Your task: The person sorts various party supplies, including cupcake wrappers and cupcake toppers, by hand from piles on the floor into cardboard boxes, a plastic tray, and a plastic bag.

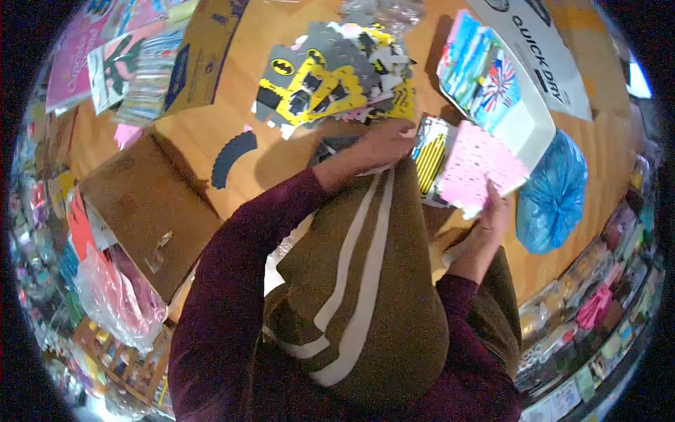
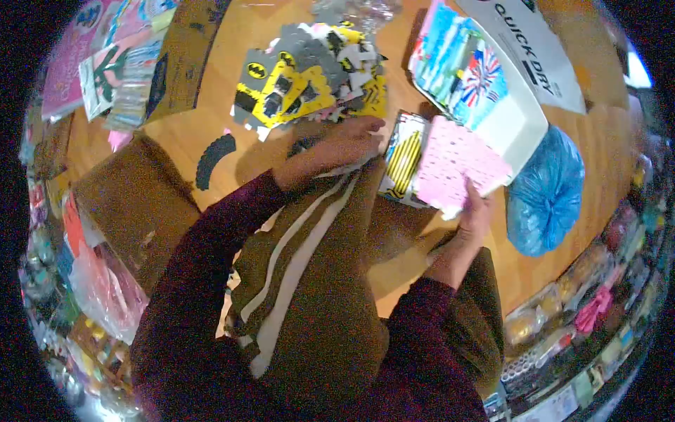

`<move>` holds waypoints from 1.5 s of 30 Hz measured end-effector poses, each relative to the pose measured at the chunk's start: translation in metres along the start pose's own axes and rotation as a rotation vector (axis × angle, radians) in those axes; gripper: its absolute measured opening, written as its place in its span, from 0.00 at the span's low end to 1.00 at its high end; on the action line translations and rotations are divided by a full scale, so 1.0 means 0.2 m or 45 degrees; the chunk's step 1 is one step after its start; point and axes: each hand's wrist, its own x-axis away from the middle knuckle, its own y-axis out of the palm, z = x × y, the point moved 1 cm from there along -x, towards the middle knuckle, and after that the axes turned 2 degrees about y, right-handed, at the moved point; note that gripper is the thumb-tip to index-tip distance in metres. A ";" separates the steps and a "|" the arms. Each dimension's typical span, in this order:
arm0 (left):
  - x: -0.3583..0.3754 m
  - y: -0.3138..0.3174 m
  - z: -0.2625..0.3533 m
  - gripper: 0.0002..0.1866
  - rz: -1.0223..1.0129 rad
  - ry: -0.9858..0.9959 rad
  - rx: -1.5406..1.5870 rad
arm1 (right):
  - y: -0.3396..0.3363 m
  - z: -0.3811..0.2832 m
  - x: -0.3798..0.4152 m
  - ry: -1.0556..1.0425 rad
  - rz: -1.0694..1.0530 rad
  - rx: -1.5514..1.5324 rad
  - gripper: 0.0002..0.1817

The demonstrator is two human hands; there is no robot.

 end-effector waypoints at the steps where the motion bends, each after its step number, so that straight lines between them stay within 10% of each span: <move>1: 0.04 -0.07 -0.05 0.27 0.067 0.125 0.090 | -0.05 -0.02 -0.03 -0.053 -0.012 -0.011 0.19; 7: 0.37 -0.75 -0.54 0.29 1.289 0.048 -0.176 | 0.06 -0.20 -0.06 -0.217 0.016 -0.239 0.17; 12: 0.35 -0.97 -0.64 0.31 1.287 -0.184 -0.867 | 0.27 -0.13 -0.09 -0.165 -0.013 -0.335 0.23; 23: 0.23 -0.96 -0.54 0.23 1.155 0.074 -0.390 | 0.55 -0.03 -0.08 -0.008 -0.144 -0.323 0.22; 29: 0.07 -0.87 -0.41 0.25 1.119 0.522 -0.867 | 0.54 -0.01 -0.09 -0.022 -0.198 -0.375 0.23; 45: -0.01 -0.85 -0.27 0.41 0.989 0.279 -0.956 | 0.49 0.00 -0.05 -0.005 -0.075 -0.384 0.23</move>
